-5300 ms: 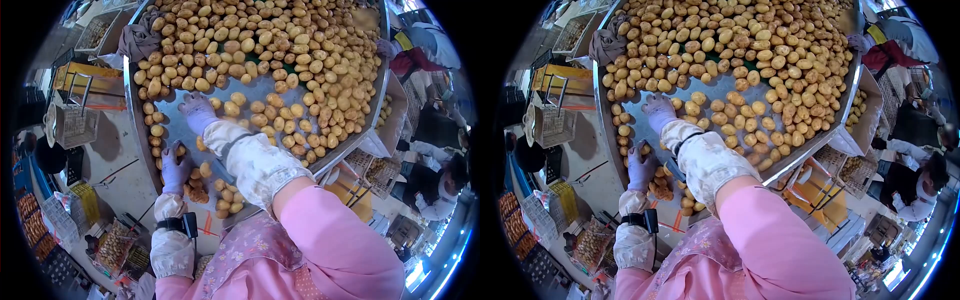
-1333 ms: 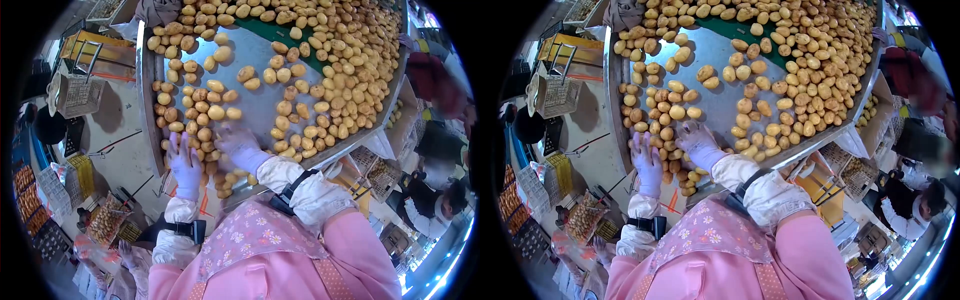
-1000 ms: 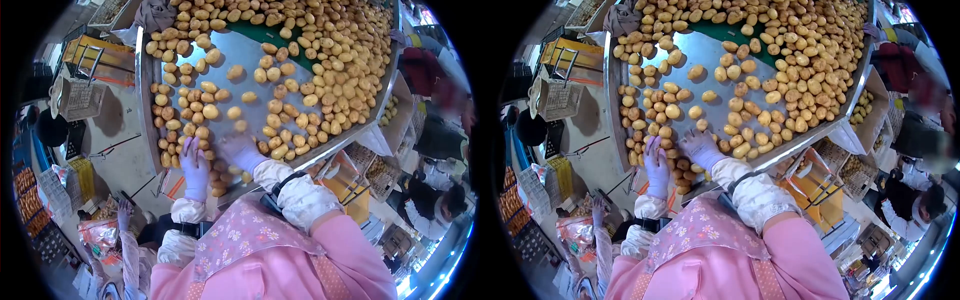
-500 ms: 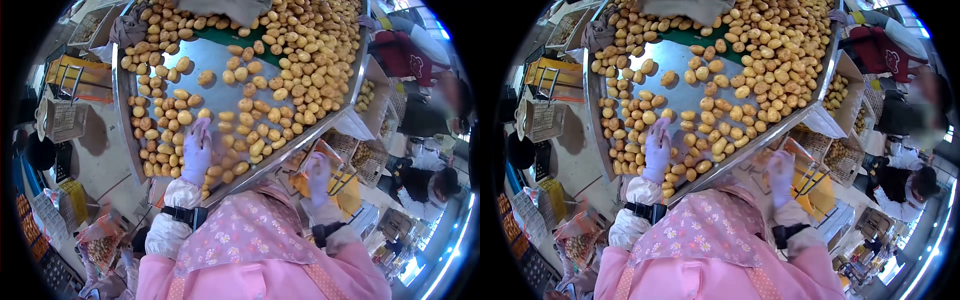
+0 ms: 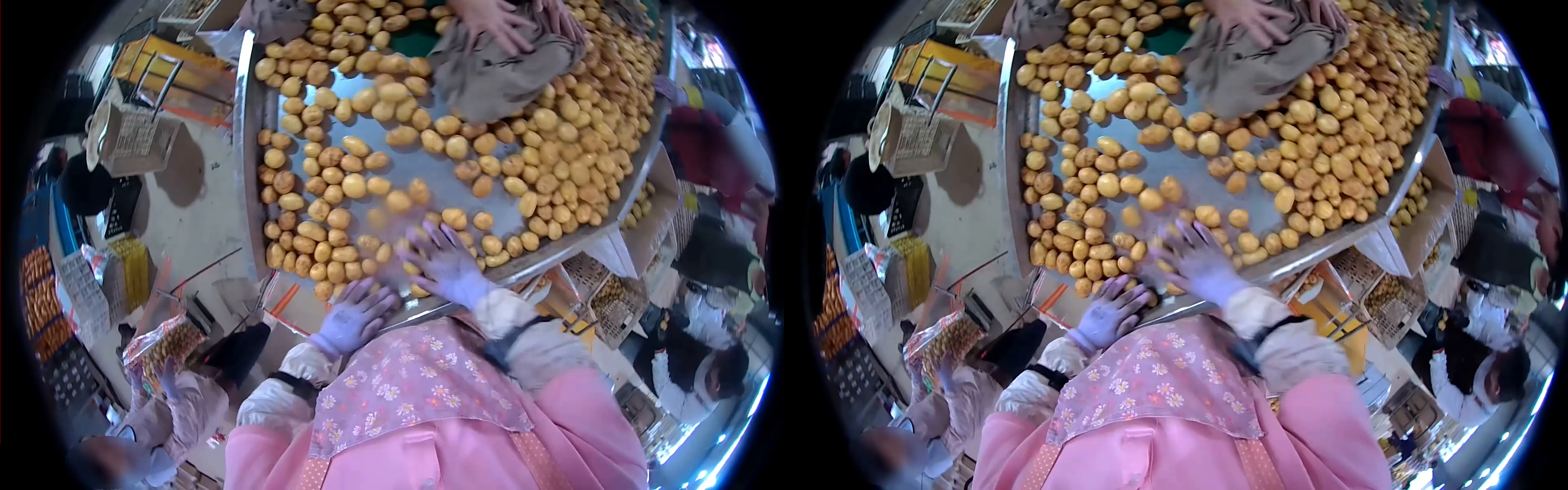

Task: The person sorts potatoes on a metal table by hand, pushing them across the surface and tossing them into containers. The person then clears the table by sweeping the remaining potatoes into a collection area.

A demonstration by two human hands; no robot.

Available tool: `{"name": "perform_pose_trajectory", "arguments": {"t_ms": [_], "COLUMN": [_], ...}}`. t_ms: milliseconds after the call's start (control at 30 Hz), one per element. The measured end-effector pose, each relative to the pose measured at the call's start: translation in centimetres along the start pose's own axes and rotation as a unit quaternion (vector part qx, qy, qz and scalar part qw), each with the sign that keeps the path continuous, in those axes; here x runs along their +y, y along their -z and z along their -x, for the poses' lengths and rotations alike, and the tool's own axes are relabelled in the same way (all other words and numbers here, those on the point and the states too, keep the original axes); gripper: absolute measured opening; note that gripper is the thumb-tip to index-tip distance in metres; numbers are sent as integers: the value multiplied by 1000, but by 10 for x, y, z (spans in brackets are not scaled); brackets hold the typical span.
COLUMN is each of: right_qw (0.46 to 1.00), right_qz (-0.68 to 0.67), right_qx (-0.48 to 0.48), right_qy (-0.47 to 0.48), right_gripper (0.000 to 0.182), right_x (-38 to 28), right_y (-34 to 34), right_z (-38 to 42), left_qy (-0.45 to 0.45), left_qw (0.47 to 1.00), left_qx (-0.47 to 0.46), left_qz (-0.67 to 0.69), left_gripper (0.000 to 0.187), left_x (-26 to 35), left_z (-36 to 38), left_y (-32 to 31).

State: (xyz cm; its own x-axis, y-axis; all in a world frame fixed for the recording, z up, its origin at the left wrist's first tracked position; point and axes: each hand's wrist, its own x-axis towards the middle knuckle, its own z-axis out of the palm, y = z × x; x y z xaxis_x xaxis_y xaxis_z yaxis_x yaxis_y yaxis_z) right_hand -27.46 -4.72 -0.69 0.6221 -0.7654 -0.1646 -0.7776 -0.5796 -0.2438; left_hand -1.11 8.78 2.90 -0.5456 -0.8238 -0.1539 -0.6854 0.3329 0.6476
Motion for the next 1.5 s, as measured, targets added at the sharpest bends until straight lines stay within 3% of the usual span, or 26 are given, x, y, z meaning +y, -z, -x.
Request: {"name": "perform_pose_trajectory", "arguments": {"t_ms": [67, 133, 167, 267, 300, 333, 367, 400, 467, 633, 667, 700, 767, 800, 833, 867, 900, 933, 1000, 1100, 1200, 1267, 1300, 1367, 1433, 1500], "right_qw": [963, 967, 997, 972, 980, 964, 990, 996, 998, 977, 985, 969, 942, 940, 949, 916, 957, 973, 997, 988, 977, 979, 979, 995, 996, 994], "right_qz": [-197, -3, 62, 78, -10, 145, -47, 74, -14, -32, -47, -44, -51, -48, 11, 69, 65, 46, 4, -38, -126, -147, -147, -56, -55, -77], "right_qx": [-145, -252, -9, 180, 35, 178, 74, 37, 47, 23, -47, -210, 264, 269, 94, -89, 122, -115, -68, -102, -151, 143, 142, -62, -75, -75], "right_qy": [114, -26, 46, -129, -197, -133, -112, -45, 44, 212, 160, -123, -201, -203, -300, -386, -254, -194, 48, 109, -83, 12, 14, 53, 9, 3], "right_gripper": [63, 64, 66, 69, 69, 68, 68, 66, 57, 43, 35, 40, 48, 48, 56, 63, 70, 71, 63, 50, 36, 24, 24, 24, 27, 27], "right_x": [41, 81, 125, 117, 69, 67, 42, 0, -28, 56, 85, 87, 145, 133, 101, 74, 70, 20, -18, 15, 62, 55, 43, 12, -8, -2], "right_y": [20, 84, 52, 55, 111, 52, 48, 64, 47, 37, 49, 86, 49, 57, 73, 79, -18, 8, -1, 37, 57, 67, 53, 10, 6, 5], "right_z": [5, -56, -61, -188, -223, -250, -268, -255, -210, -19, 10, -10, 23, 10, -23, -44, -18, -18, 21, 32, -17, -73, -90, -116, -107, -92], "left_qy": [19, 145, 196, 237, 244, 250, 248, 244, 183, 205, 223, 241, 232, 195, 174, 75, 45, 18, 107, 174, 216, 256, 294, 253, 206, 212], "left_qw": [999, 987, 974, 924, 914, 904, 898, 891, 908, 946, 945, 944, 953, 964, 985, 997, 999, 1000, 993, 974, 968, 951, 930, 939, 945, 972], "left_qx": [-11, 24, 102, 293, 321, 347, 364, 381, 376, 198, 192, 184, 153, 136, 3, 12, 17, 23, 33, 96, 113, 166, 216, 233, 248, 106], "left_qz": [-30, 62, 57, -65, -39, -12, 10, 32, -5, -153, -142, -130, -124, -122, -7, -24, -8, 8, -20, -109, -58, -56, -54, 0, 53, 7], "left_gripper": [48, 46, 43, 37, 37, 36, 37, 40, 40, 63, 63, 63, 61, 56, 56, 55, 54, 53, 49, 38, 39, 40, 41, 40, 40, 46], "left_x": [-14, -40, -51, -91, -108, -123, -136, -148, -164, -115, -97, -76, -26, 7, 18, 37, 33, 28, 12, -20, -36, -38, -39, -31, -28, -18], "left_z": [31, 61, 58, 1, -26, -52, -76, -98, -131, -90, -78, -67, -52, -57, -58, -54, -49, -40, -16, 41, 60, 36, 18, -28, -69, -89], "left_y": [19, 27, 40, 94, 109, 120, 128, 134, 132, 75, 60, 45, 14, 12, -3, -12, -23, -32, -14, -1, 17, 28, 34, 46, 49, 39]}}
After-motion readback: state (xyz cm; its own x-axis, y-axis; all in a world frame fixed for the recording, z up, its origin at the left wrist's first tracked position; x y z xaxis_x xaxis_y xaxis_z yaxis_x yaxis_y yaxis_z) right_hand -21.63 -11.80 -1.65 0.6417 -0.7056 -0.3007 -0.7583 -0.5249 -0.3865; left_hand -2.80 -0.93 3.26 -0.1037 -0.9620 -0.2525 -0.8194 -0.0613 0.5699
